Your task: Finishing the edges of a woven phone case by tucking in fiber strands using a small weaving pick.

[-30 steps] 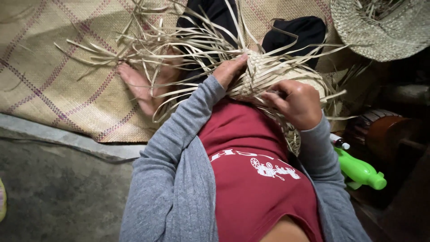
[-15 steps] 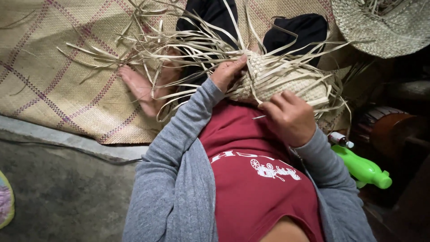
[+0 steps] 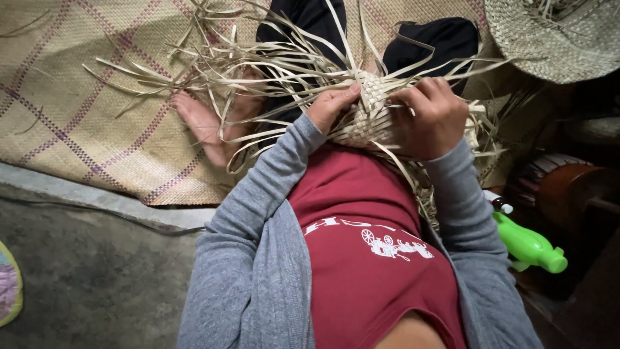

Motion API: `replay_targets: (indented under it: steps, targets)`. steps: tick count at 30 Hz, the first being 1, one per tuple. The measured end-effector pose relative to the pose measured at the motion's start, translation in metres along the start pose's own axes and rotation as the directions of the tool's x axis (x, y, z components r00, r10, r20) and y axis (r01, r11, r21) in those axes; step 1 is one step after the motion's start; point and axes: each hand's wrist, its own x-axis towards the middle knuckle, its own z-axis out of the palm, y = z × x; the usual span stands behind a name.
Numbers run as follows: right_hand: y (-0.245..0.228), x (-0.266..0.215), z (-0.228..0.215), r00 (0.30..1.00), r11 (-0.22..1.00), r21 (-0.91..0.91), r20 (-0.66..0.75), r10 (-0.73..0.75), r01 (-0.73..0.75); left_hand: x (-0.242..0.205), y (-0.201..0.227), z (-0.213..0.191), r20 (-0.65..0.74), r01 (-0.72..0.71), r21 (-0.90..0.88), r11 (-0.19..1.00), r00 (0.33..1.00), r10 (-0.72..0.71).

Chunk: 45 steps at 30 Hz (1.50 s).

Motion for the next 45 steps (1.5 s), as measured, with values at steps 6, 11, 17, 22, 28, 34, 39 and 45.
replay_targets:
  steps: [6, 11, 17, 22, 28, 34, 39, 45]
  targets:
    - [0.003, -0.002, 0.005, 0.997, 0.992, 0.104, 0.030, 0.068, -0.071, -0.017, 0.045, 0.018, 0.057, -0.012, 0.010, 1.000, 0.998, 0.011]
    - [0.003, -0.004, 0.003, 0.997, 0.995, 0.064, 0.023, 0.078, -0.079, -0.005, 0.031, 0.005, 0.101, 0.002, 0.036, 0.999, 0.995, -0.005]
    - [0.002, -0.003, -0.007, 0.998, 0.996, 0.061, 0.019, 0.058, -0.060, -0.001, 0.027, -0.015, 0.233, -0.047, 0.185, 0.982, 0.972, 0.002]
    - [0.005, -0.024, -0.032, 0.999, 0.992, -0.126, 0.049, 0.015, -0.009, 0.005, 0.017, -0.025, 0.303, -0.111, 0.272, 0.956, 0.953, 0.024]
    - [-0.021, -0.045, -0.064, 0.987, 0.996, 0.078, 0.156, -0.050, 0.038, -0.011, 0.051, -0.005, 0.330, -0.115, 0.296, 0.948, 0.944, 0.012]
    - [-0.042, -0.039, -0.076, 0.986, 0.993, 0.102, 0.154, -0.069, 0.054, -0.036, 0.066, 0.022, 0.341, -0.194, 0.420, 0.886, 0.939, 0.044]
    - [-0.052, -0.031, -0.114, 0.995, 1.000, 0.000, 0.098, 0.007, -0.007, -0.053, 0.080, 0.041, 0.270, -0.174, 0.316, 0.933, 0.959, 0.088]
    - [-0.024, -0.056, -0.095, 0.976, 0.958, -0.250, 0.130, 0.174, -0.137, -0.015, 0.012, 0.005, 0.176, -0.010, 0.164, 0.986, 0.984, -0.019]
